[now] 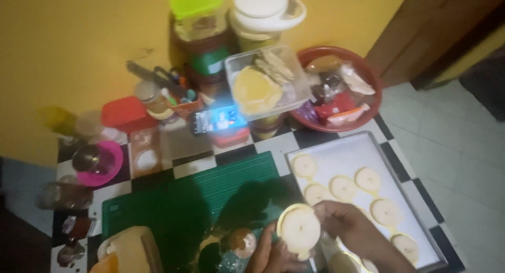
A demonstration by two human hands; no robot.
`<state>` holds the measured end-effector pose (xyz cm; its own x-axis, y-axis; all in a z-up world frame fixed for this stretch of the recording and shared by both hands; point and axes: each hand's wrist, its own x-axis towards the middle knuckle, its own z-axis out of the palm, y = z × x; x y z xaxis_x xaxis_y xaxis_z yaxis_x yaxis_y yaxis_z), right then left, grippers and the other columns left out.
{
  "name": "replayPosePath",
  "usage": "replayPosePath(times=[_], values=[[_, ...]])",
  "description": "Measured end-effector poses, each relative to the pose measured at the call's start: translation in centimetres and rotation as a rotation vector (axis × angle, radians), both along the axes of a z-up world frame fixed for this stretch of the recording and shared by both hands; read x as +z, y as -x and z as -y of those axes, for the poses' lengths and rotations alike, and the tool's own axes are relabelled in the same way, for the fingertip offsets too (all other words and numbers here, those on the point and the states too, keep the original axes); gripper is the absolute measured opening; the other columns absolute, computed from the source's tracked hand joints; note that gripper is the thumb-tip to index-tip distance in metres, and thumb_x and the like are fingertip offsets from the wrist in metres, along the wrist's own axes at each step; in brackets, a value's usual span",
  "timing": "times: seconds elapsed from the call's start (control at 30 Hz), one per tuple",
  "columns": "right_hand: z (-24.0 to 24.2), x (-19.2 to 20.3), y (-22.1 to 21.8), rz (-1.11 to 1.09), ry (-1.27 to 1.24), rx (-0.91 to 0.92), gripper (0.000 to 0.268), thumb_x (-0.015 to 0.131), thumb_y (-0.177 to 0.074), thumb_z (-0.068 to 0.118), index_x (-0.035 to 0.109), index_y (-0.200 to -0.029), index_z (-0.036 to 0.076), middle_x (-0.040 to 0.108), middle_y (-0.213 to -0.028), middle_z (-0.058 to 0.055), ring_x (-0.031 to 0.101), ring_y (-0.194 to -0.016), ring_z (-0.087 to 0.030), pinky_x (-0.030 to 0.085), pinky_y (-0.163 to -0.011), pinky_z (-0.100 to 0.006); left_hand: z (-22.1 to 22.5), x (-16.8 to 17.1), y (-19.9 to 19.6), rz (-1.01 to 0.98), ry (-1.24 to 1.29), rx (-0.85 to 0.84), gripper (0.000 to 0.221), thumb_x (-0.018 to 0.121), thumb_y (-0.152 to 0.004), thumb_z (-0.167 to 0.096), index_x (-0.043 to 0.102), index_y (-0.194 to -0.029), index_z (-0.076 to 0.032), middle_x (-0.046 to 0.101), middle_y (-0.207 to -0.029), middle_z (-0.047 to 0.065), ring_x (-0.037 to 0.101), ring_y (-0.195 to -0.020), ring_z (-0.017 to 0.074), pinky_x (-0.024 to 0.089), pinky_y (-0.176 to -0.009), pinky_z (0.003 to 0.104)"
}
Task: Shaping dough balls into rings using a manual cutter on a floured surface in a bakery.
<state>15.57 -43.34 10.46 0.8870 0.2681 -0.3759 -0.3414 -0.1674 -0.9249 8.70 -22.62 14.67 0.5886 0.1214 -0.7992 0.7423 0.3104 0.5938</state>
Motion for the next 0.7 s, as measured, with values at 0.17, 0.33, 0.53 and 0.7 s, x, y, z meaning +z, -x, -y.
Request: replayPosePath(times=[0.17,0.33,0.53,0.7], values=[[8.7,-6.6,-2.9,-0.003,-0.077,-0.148,0.015,0.066,-0.094,0.008,0.069,-0.080,0.007,0.060,-0.072,-0.001,0.050,-0.065,-0.013,0.040,-0.058,-0.031,-0.6,-3.0,-2.2,0.149,0.161,-0.474,0.066,0.046,-0.096,-0.050,0.035,-0.155,-0.023,0.072,-0.143,0.010,0.080,-0.120,0.0253,0.066,-0.096,0.035],[11.2,-3.8,-8.6,-0.152,0.575,-0.147,0.032,0.056,-0.093,0.033,0.077,-0.089,0.011,0.067,-0.074,-0.005,0.058,-0.072,-0.016,0.046,-0.073,-0.031,1.2,-10.0,0.0,0.076,0.106,-0.457,0.062,0.046,-0.095,-0.047,0.041,-0.153,-0.024,0.077,-0.138,0.003,0.082,-0.116,0.0211,0.067,-0.089,0.029],[23.2,-28.4,-20.3,-0.086,-0.461,-0.221,0.030,0.065,-0.090,-0.003,0.067,-0.119,-0.008,0.072,-0.113,-0.023,0.070,-0.097,-0.030,0.057,-0.086,-0.036,7.9,-32.5,3.2,0.211,0.109,-0.163,0.064,0.065,-0.091,-0.033,0.044,-0.152,-0.029,0.083,-0.124,0.012,0.086,-0.087,0.0273,0.068,-0.066,0.034],[14.0,-11.4,-19.6,-0.199,0.433,-0.051,0.028,0.066,-0.091,0.031,0.075,-0.082,0.006,0.070,-0.073,-0.009,0.060,-0.066,-0.019,0.047,-0.060,-0.034,14.6,-46.3,13.4,0.254,0.560,0.425,0.020,0.062,-0.093,-0.017,0.062,-0.111,-0.008,0.061,-0.101,0.011,0.064,-0.085,0.0275,0.055,-0.071,0.043]])
